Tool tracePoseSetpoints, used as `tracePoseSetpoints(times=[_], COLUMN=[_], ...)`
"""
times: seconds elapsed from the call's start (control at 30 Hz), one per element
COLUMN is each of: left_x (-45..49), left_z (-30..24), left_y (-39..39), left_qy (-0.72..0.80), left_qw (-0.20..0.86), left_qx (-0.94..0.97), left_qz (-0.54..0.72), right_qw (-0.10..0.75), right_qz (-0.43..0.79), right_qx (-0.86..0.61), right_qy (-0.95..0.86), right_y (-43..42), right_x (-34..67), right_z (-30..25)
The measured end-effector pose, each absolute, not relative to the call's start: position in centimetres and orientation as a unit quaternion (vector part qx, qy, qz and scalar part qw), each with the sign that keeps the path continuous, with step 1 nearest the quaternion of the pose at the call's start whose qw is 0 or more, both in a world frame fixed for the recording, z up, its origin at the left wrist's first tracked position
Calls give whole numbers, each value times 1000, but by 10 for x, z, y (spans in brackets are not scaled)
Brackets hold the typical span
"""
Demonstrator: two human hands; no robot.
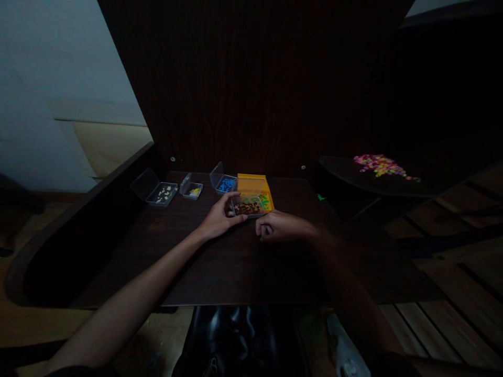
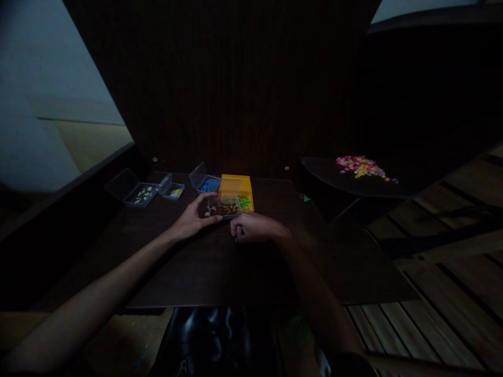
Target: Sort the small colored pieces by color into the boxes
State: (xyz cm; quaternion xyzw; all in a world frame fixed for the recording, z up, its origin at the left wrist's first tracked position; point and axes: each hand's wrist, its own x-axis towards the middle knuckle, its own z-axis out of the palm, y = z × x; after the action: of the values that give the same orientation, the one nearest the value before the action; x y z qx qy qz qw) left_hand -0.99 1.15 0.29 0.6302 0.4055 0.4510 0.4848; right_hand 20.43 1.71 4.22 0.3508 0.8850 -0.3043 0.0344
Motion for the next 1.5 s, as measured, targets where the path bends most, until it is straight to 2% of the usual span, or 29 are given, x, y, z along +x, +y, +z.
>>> tracePoseSetpoints(times=[0.43, 1.0, 1.5], left_x=[-10, -10, -10], left_z=[2, 3, 5], left_y=[13, 12, 13], left_qy=[400, 409, 412], left_qw=[486, 479, 465], left_qx=[630, 635, 630], left_qz=[454, 447, 465], right_qw=[18, 33, 11], right_qz=[-282, -300, -244], right_qx=[293, 363, 342], right_qy=[914, 882, 907], right_y=[20, 20, 19], right_x=[202, 200, 195], right_z=[39, 33, 30])
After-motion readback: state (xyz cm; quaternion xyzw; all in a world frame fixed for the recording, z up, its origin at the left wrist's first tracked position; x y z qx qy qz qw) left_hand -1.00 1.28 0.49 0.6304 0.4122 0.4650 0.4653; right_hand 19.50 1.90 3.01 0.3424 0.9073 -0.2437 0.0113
